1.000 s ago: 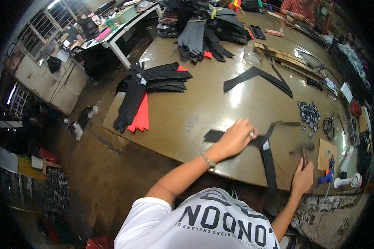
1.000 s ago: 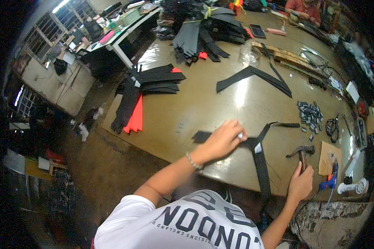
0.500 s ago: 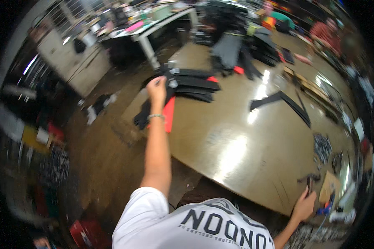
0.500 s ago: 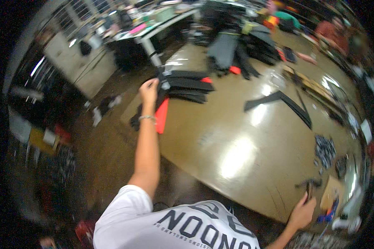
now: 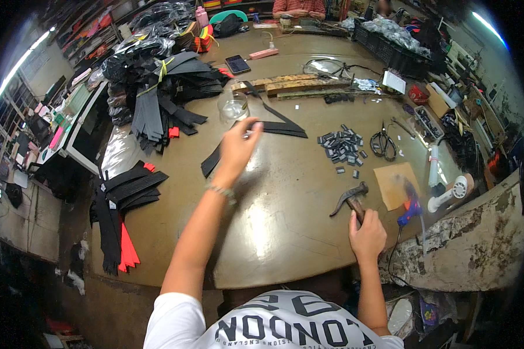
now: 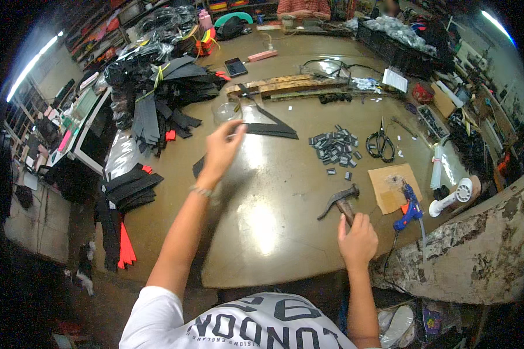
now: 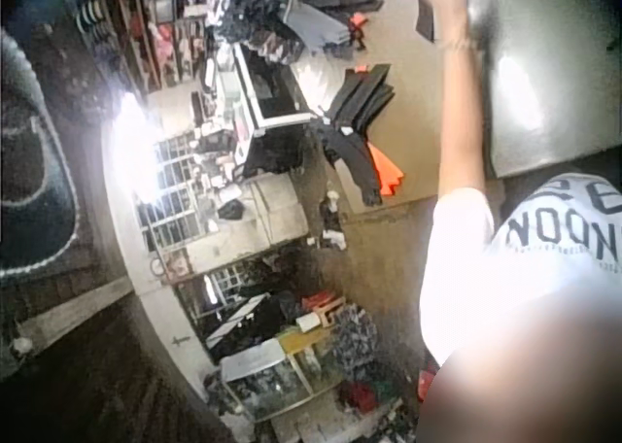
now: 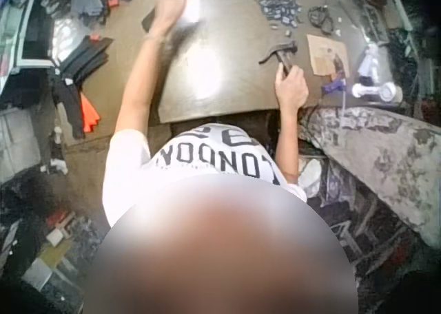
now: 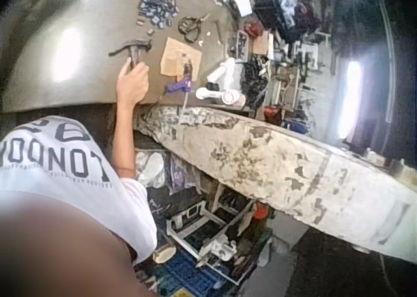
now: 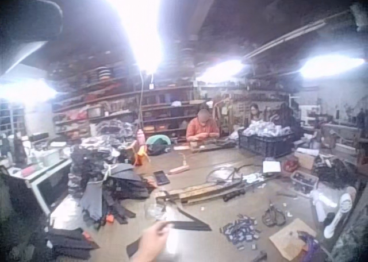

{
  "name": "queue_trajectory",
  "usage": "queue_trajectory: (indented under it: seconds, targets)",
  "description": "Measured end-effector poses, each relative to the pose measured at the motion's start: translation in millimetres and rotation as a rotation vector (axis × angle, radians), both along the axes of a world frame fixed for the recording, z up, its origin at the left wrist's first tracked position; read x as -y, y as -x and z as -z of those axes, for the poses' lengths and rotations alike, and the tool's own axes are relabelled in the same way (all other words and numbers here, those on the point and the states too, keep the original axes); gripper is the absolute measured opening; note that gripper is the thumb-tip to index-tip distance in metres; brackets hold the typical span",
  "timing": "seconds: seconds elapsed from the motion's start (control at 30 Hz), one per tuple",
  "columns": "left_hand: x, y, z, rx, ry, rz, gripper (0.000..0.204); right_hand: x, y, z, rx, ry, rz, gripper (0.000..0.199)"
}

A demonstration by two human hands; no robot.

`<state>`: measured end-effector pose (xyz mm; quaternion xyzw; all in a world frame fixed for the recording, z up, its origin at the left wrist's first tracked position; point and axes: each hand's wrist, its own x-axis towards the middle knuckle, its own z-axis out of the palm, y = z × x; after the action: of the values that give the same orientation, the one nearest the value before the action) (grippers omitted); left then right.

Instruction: The person assembles black belt-like strips by applying hot glue and attaching small rectangular pieces. They repeatedly pick up strips, apply glue, place the pieces, and press them into place on a cluttered workbench.

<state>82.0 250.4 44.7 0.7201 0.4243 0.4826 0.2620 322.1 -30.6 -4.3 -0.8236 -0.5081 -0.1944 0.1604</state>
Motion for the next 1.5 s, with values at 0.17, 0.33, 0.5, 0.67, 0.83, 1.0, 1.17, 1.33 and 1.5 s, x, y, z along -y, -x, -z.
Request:
queue_trajectory:
  seconds: [0.17,0.33,0.5,0.67,0.83,1.0,1.17,1.33,1.5]
  targets:
    - [-62,-108,6,-0.586,0.129,-0.187,0.042,-1,-1,1,-0.024,-0.019,-0.001,0.032]
    - [-103,-137,25,-0.787,0.091,-0.179,0.029,-3,-2,2,-0.017,-0.026,0.009,0.033]
    - [-118,-135,38,-0.758,0.079,-0.243,0.017,-1,-4,2,-0.032,-0.036,-0.030,0.032]
    - [-106,-112,38,0.106,0.197,-0.166,0.026,-3,-3,7,0.008,-0.043,-0.030,0.032]
    - [-9,-55,22,1.049,0.882,0.565,0.019,1,-3,-6,0.069,-0.039,-0.088,0.031]
    - [141,31,16,0.724,1.070,0.369,0.022,0,30,-36,-0.047,-0.010,-0.169,0.054]
    - [219,63,1,0.184,0.627,0.318,0.024,-37,108,-37,-2.398,0.451,-0.496,0.034]
    - [254,91,-1,-0.137,0.541,0.219,0.026,-69,103,-20,-2.132,0.734,-0.688,0.016]
    - [278,88,28,-0.354,0.302,0.222,0.020,-108,79,-9,-1.942,0.573,-0.745,0.019]
